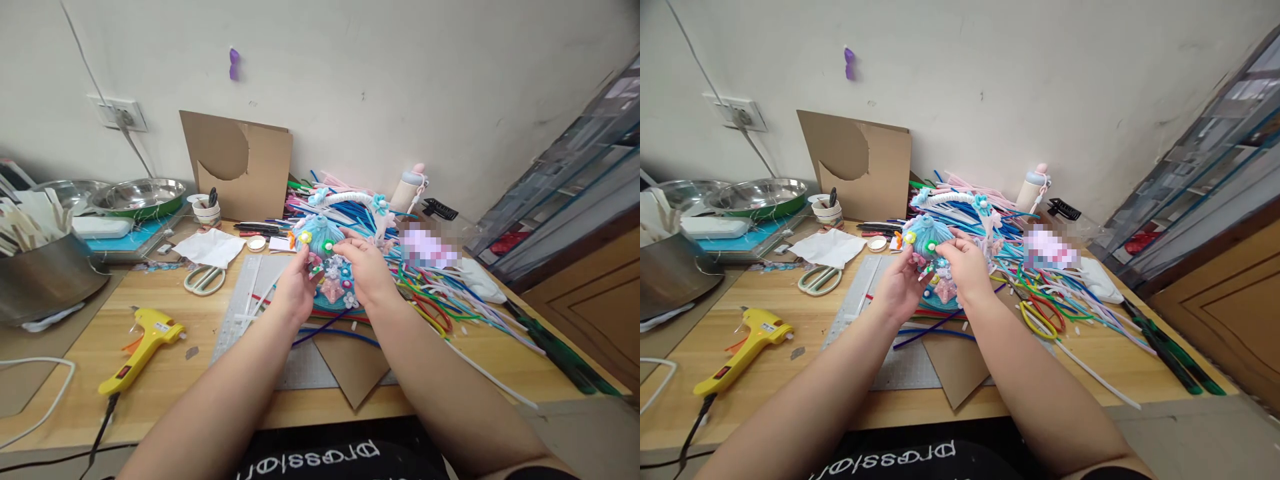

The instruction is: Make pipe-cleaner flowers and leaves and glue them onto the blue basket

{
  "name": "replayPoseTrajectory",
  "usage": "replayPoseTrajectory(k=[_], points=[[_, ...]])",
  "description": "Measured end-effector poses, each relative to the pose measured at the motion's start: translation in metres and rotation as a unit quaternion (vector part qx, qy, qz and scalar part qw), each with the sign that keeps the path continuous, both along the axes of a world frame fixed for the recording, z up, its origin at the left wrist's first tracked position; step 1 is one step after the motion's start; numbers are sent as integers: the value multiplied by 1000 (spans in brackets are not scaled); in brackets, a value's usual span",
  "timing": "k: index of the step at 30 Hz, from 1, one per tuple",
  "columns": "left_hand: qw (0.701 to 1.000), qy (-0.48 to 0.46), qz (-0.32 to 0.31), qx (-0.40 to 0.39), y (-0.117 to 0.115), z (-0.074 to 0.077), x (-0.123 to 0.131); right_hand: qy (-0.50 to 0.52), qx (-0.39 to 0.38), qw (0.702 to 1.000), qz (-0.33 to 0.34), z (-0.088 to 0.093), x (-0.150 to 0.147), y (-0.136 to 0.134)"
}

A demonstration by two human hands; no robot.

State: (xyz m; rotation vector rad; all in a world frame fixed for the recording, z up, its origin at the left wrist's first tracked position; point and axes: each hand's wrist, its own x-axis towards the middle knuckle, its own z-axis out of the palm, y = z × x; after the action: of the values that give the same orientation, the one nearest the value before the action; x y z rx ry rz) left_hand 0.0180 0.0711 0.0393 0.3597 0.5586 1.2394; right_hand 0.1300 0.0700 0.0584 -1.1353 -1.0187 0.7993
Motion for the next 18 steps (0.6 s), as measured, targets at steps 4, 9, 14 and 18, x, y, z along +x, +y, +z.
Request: replayPoseTrajectory(k=[4, 9, 14, 18], points=[[1000, -4, 0, 9, -1, 0, 1, -3, 5, 1000, -7, 0, -2, 0], [1000, -2, 1, 8, -1, 0, 1, -20, 4, 999, -27, -2, -4, 1], [1000, -8, 6, 17, 2, -2, 0, -52, 29, 997, -40, -8, -1, -6], [1000, -10, 3, 10, 2, -2, -1, -241, 177, 947, -114, -8, 0, -19]])
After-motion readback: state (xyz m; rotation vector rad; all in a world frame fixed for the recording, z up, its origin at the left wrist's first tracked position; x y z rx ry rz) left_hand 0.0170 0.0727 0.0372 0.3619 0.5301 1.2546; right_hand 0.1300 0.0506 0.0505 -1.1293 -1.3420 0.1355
